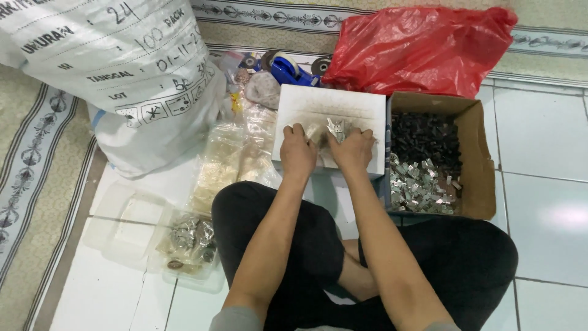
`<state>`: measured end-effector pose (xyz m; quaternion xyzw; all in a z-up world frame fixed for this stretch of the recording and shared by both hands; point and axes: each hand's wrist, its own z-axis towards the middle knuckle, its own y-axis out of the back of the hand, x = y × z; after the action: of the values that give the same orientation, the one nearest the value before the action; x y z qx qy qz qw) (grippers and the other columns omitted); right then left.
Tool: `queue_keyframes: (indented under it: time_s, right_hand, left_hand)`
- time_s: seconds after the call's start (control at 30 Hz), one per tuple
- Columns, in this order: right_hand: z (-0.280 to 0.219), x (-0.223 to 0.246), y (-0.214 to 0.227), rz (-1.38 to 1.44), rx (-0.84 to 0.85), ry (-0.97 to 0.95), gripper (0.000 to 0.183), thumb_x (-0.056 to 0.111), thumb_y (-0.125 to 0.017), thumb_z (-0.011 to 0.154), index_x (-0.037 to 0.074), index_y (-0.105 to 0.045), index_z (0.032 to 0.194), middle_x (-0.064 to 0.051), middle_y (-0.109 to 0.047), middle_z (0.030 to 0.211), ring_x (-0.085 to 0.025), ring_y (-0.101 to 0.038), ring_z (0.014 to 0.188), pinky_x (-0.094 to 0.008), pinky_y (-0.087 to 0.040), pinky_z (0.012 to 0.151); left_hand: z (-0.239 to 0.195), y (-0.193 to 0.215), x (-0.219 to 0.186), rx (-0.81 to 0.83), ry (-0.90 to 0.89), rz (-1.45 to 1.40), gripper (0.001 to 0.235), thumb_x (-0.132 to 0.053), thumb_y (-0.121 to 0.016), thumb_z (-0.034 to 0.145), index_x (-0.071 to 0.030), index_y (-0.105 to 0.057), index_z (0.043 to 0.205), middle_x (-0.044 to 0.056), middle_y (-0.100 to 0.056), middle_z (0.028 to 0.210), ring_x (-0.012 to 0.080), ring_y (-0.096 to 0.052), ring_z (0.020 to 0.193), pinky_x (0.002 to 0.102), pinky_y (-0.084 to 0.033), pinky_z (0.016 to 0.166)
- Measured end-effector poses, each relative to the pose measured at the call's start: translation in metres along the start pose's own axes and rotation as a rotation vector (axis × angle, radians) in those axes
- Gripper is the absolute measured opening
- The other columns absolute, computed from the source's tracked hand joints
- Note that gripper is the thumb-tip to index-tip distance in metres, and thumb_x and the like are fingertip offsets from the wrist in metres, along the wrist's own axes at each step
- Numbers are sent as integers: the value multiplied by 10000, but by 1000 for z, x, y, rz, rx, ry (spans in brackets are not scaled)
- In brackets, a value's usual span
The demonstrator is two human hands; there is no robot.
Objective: Sorting and arranging small metal components from a cardboard box onto a white board.
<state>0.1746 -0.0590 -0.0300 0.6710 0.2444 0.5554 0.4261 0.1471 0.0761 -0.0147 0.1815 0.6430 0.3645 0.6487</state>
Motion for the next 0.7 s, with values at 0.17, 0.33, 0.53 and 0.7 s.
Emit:
queue_keyframes:
  time_s: [0.17,0.33,0.53,0.7]
  right_hand:
    - [19,-6,-35,-99,-61,26,495,314,-863,781,-67,-710,1057,-225,-560,1032,-420,-613,1007,-520,-589,756]
    - [24,4,-21,12,-22,-13,324,177,-837,795,-66,-759,995,-256,-617,950,-480,-672,971,-574,-580,785]
    - [47,-20,-36,142,13,-129,326,164,-829,744,11,-781,1028,-204,-730,864,-414,-735,912,-532,-595,789]
    - [67,-46,-41,173,87,-102,405,229,-911,704,50,-787,1045,-178,-753,924,-395,-730,981,-501,-589,801]
  left_hand:
    - [5,-1,5,-17,20,-25,166,-20,-684,843,35,-578,958,183,-556,925,407,-717,748,466,-612,610]
    - [7,-3,8,-36,25,-48,156,-44,-663,859,47,-594,964,194,-566,916,430,-714,789,481,-615,633]
    - [6,-3,9,-20,36,-42,193,-91,-666,870,46,-615,996,195,-586,932,410,-724,797,461,-618,632]
    - [1,3,1,-19,-45,-21,173,-88,-665,890,64,-669,972,175,-583,891,398,-726,762,450,-613,622]
